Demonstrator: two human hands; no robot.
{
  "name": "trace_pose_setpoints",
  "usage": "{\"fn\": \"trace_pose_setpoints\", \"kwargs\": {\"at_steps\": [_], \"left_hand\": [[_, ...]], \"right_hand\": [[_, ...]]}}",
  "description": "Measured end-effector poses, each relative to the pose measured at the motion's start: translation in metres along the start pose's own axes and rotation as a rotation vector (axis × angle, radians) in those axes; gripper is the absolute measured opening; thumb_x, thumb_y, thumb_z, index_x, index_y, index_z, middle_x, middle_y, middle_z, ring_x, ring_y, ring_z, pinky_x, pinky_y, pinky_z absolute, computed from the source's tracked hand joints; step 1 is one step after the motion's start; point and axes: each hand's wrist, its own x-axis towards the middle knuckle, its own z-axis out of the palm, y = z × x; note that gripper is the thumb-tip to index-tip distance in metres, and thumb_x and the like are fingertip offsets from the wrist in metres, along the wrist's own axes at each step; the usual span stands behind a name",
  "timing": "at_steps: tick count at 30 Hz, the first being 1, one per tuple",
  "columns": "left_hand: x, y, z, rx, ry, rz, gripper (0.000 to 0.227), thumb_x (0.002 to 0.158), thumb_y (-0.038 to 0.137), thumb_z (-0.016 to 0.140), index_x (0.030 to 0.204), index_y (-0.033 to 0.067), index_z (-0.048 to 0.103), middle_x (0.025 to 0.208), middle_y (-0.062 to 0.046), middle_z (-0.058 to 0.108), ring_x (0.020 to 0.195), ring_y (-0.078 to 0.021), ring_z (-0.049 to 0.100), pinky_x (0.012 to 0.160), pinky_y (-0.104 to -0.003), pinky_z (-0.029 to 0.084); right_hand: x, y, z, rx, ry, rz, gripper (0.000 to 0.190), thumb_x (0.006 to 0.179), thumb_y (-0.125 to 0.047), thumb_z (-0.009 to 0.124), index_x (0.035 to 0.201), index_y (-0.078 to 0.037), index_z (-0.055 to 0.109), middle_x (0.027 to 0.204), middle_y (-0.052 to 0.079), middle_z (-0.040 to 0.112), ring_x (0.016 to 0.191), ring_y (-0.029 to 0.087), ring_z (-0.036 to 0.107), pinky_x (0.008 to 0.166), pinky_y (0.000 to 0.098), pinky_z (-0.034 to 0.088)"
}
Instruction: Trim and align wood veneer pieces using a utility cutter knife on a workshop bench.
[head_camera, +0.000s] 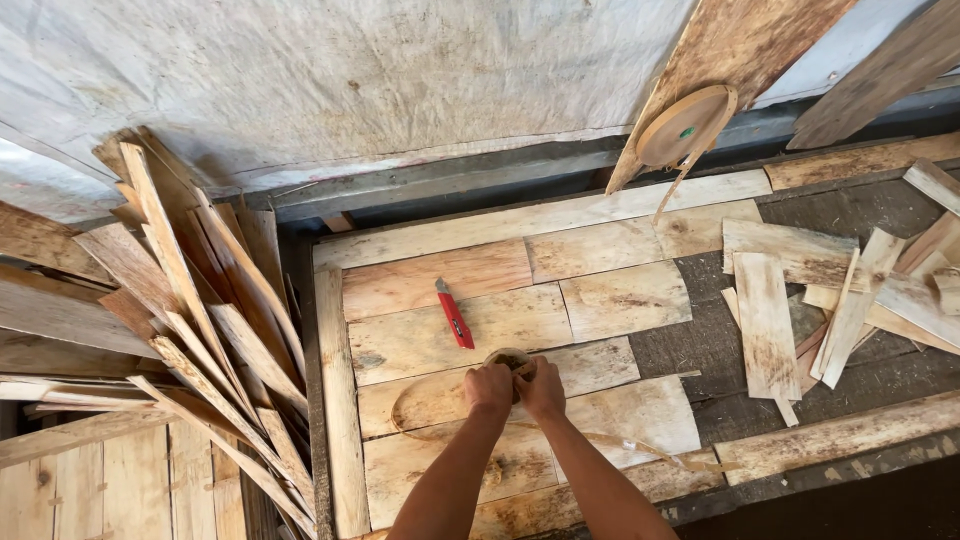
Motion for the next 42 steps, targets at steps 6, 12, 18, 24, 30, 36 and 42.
{"fn": "trace_pose_setpoints", "kwargs": {"at_steps": [6, 12, 18, 24, 30, 36, 42], "left_hand": [[-0.003, 0.003, -0.019, -0.026, -0.056, -0.031, 0.016, 0.098, 0.018, 0.063, 0.099, 0.0187, 0.079, 0.104, -0.006, 0.079, 0.098, -0.0221, 0.076, 0.080, -0.036, 0.057], [0.002, 0.006, -0.018, -0.089, -0.092, -0.083, 0.015, 0.098, 0.020, 0.065, 0.100, 0.0185, 0.079, 0.107, -0.006, 0.078, 0.101, -0.0218, 0.075, 0.081, -0.037, 0.057], [-0.003, 0.005, -0.028, -0.103, -0.132, -0.101, 0.012, 0.093, 0.022, 0.072, 0.101, 0.0187, 0.079, 0.109, -0.005, 0.078, 0.103, -0.0215, 0.075, 0.081, -0.036, 0.058], [0.002, 0.006, -0.022, -0.106, -0.129, -0.093, 0.014, 0.094, 0.022, 0.071, 0.103, 0.0167, 0.079, 0.110, -0.006, 0.077, 0.103, -0.0221, 0.075, 0.080, -0.037, 0.059], [0.009, 0.007, -0.012, -0.130, -0.115, -0.115, 0.015, 0.096, 0.021, 0.068, 0.104, 0.0154, 0.079, 0.112, -0.008, 0.077, 0.103, -0.0227, 0.075, 0.080, -0.037, 0.060], [-0.012, 0.001, -0.044, -0.277, -0.172, -0.181, 0.023, 0.094, 0.029, 0.070, 0.107, 0.0119, 0.077, 0.113, -0.012, 0.076, 0.107, -0.0266, 0.073, 0.085, -0.040, 0.060], [-0.027, -0.011, -0.051, -0.449, -0.180, -0.251, 0.039, 0.096, 0.041, 0.068, 0.109, 0.0051, 0.075, 0.114, -0.016, 0.075, 0.109, -0.0303, 0.072, 0.090, -0.041, 0.059]], "right_hand": [[-0.002, -0.019, -0.009, -0.016, -0.024, 0.090, 0.056, 0.079, -0.042, 0.085, 0.118, -0.011, 0.060, 0.119, 0.016, 0.061, 0.109, 0.038, 0.065, 0.087, 0.0501, 0.055], [0.009, -0.008, 0.003, -0.019, -0.022, 0.087, 0.058, 0.077, -0.042, 0.085, 0.118, -0.011, 0.058, 0.118, 0.016, 0.061, 0.108, 0.037, 0.066, 0.087, 0.0498, 0.056], [0.008, -0.011, -0.003, -0.054, -0.056, 0.078, 0.061, 0.077, -0.043, 0.087, 0.119, -0.011, 0.057, 0.118, 0.017, 0.060, 0.107, 0.036, 0.066, 0.087, 0.0488, 0.056], [0.012, -0.007, 0.003, -0.065, -0.039, 0.084, 0.061, 0.076, -0.041, 0.088, 0.118, -0.012, 0.057, 0.118, 0.017, 0.060, 0.108, 0.037, 0.065, 0.088, 0.0482, 0.056], [0.015, -0.005, 0.006, -0.030, -0.011, 0.095, 0.058, 0.074, -0.040, 0.088, 0.116, -0.011, 0.060, 0.117, 0.017, 0.063, 0.107, 0.037, 0.067, 0.088, 0.0479, 0.056], [0.015, -0.002, 0.008, -0.005, 0.006, 0.058, 0.063, 0.071, -0.041, 0.091, 0.115, -0.007, 0.061, 0.114, 0.019, 0.064, 0.103, 0.037, 0.068, 0.085, 0.0469, 0.058], [0.010, -0.006, 0.005, -0.003, 0.005, 0.054, 0.070, 0.071, -0.042, 0.092, 0.118, -0.003, 0.059, 0.112, 0.019, 0.062, 0.099, 0.035, 0.069, 0.081, 0.0464, 0.059]]}}
